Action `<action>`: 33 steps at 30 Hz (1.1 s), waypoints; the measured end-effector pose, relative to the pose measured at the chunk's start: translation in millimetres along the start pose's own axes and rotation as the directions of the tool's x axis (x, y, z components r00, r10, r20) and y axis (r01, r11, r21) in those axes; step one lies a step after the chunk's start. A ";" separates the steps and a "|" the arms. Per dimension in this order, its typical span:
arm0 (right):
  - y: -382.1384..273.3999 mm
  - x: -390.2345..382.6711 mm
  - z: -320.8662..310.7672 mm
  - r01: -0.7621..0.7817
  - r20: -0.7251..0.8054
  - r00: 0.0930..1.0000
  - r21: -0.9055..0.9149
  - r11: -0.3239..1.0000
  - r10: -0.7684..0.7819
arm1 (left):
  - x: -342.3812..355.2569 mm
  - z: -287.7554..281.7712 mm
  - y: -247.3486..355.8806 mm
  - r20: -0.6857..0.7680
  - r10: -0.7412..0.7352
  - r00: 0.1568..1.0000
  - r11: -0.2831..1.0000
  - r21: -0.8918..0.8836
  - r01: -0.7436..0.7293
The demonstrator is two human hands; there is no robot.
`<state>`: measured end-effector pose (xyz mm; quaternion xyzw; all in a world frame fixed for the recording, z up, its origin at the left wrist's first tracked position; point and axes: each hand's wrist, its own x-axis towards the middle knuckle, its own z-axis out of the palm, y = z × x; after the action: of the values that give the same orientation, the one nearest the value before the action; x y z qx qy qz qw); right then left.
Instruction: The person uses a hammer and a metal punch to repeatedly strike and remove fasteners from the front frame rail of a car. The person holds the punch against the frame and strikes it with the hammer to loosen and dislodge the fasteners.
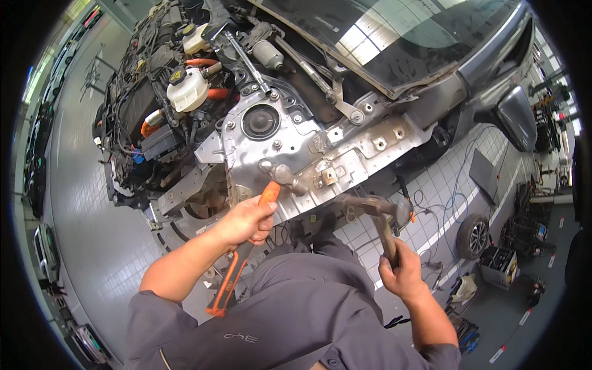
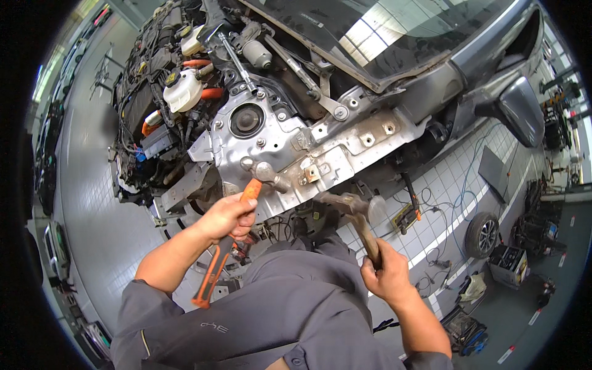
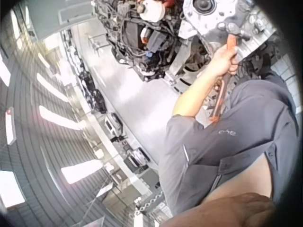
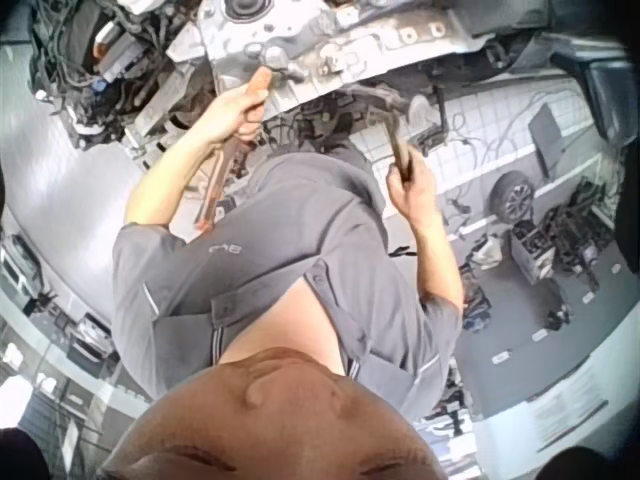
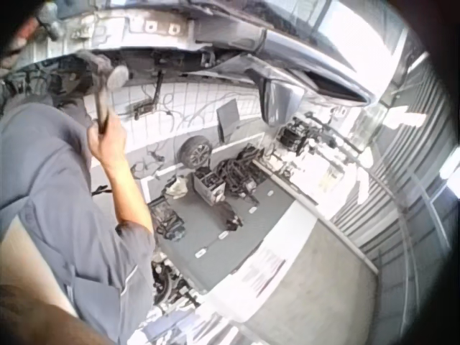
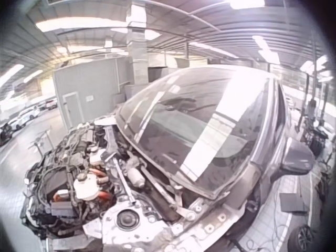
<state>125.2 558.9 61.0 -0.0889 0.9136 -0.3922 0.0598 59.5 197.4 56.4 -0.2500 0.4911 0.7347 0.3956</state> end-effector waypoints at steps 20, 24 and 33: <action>-11.9 91.3 11.6 -0.066 0.094 0.993 -0.096 0.993 0.075 | 13.1 37.9 -45.8 -0.225 0.442 0.868 0.567 0.820 -0.075; -29.1 81.0 -16.4 0.206 -0.141 0.973 0.170 0.964 -0.184 | 11.1 38.2 -47.5 -0.210 0.443 0.871 0.545 0.835 -0.076; -29.6 89.8 -5.4 -0.166 0.157 0.971 -0.110 0.980 0.182 | 13.3 33.0 -54.5 -0.204 0.482 0.852 0.600 0.786 -0.152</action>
<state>40.0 524.0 82.7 -0.0437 0.9275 -0.3323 0.1656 97.8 243.4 30.8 -0.1153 0.8536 0.4609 0.2138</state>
